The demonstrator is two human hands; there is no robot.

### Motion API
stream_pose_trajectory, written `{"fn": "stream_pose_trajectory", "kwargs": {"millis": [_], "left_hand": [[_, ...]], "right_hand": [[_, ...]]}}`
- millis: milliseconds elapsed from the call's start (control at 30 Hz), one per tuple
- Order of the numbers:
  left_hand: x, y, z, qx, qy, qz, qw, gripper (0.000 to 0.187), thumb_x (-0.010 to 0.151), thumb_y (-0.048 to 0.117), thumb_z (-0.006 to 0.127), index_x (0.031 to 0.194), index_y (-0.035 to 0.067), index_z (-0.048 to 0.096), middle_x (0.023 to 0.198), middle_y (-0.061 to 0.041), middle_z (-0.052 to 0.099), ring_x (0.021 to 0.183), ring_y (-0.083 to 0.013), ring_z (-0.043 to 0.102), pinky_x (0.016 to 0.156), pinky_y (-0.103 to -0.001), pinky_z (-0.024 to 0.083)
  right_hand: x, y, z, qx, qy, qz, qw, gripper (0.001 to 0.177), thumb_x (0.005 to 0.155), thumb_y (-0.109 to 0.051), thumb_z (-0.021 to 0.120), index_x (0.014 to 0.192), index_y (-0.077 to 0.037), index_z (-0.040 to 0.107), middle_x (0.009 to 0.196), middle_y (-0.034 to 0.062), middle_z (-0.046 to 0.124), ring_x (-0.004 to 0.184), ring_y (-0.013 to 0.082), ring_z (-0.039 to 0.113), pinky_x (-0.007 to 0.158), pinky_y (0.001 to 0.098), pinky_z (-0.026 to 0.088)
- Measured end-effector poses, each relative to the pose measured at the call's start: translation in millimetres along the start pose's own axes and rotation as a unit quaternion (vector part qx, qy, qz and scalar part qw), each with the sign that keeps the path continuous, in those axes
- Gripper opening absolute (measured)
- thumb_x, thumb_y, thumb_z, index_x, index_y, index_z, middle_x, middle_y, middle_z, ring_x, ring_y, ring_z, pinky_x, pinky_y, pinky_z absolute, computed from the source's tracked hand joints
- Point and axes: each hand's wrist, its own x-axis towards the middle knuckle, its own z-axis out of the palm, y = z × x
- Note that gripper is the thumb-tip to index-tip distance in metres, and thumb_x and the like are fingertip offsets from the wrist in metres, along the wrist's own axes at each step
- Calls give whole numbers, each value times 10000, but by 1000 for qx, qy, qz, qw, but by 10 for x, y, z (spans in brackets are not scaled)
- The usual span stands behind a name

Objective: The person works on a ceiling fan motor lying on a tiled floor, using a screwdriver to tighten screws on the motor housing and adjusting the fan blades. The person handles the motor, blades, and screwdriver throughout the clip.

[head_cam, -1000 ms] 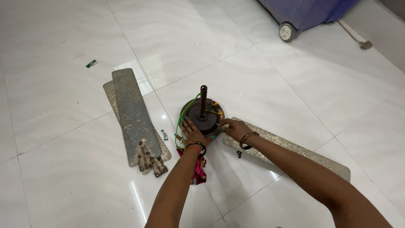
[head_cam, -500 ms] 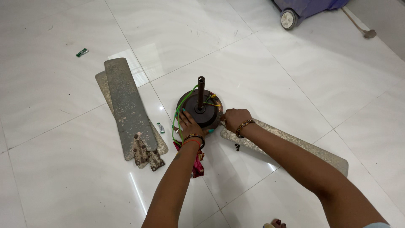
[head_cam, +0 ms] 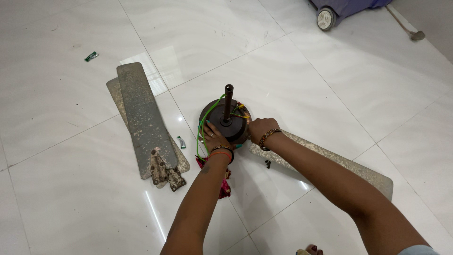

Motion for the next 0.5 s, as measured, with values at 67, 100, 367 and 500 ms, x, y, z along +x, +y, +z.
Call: {"fn": "stream_pose_trajectory", "kwargs": {"millis": [67, 100, 367, 500], "left_hand": [[-21, -4, -41, 12, -21, 0, 1000, 1451, 795, 911, 528, 1582, -81, -180, 1697, -298, -83, 1565, -455, -79, 1251, -572, 47], [-33, -4, -54, 18, -20, 2, 1000, 1453, 791, 920, 513, 1582, -78, -185, 1695, -297, -87, 1564, -448, -62, 1249, -574, 52], [-76, -48, -88, 14, -16, 2, 1000, 1574, 676, 1003, 517, 1595, -65, -184, 1690, -304, -70, 1564, -458, 16, 1220, -557, 128], [-31, -17, -97, 53, -13, 7, 999, 1580, 668, 1034, 472, 1601, -74, -159, 1689, -325, -43, 1543, -492, 57, 1236, -592, 76]], "right_hand": [[25, -1, 26, -5, 1, -1, 1000, 196, 951, -269, 664, 1046, -128, 761, 1021, 101, 773, 907, 252, 760, 744, 393, 606], [33, -5, 38, -9, -2, 1, 1000, 195, 952, -266, 662, 1045, -125, 760, 1017, 101, 774, 899, 248, 761, 739, 390, 606], [-70, -242, 95, -89, 36, -24, 995, 150, 960, -208, 614, 994, -116, 727, 944, 81, 777, 795, 215, 776, 655, 355, 598], [-60, -257, 126, -108, 50, -34, 992, 159, 948, -216, 620, 955, -129, 753, 923, 74, 781, 813, 215, 763, 673, 356, 581]]}}
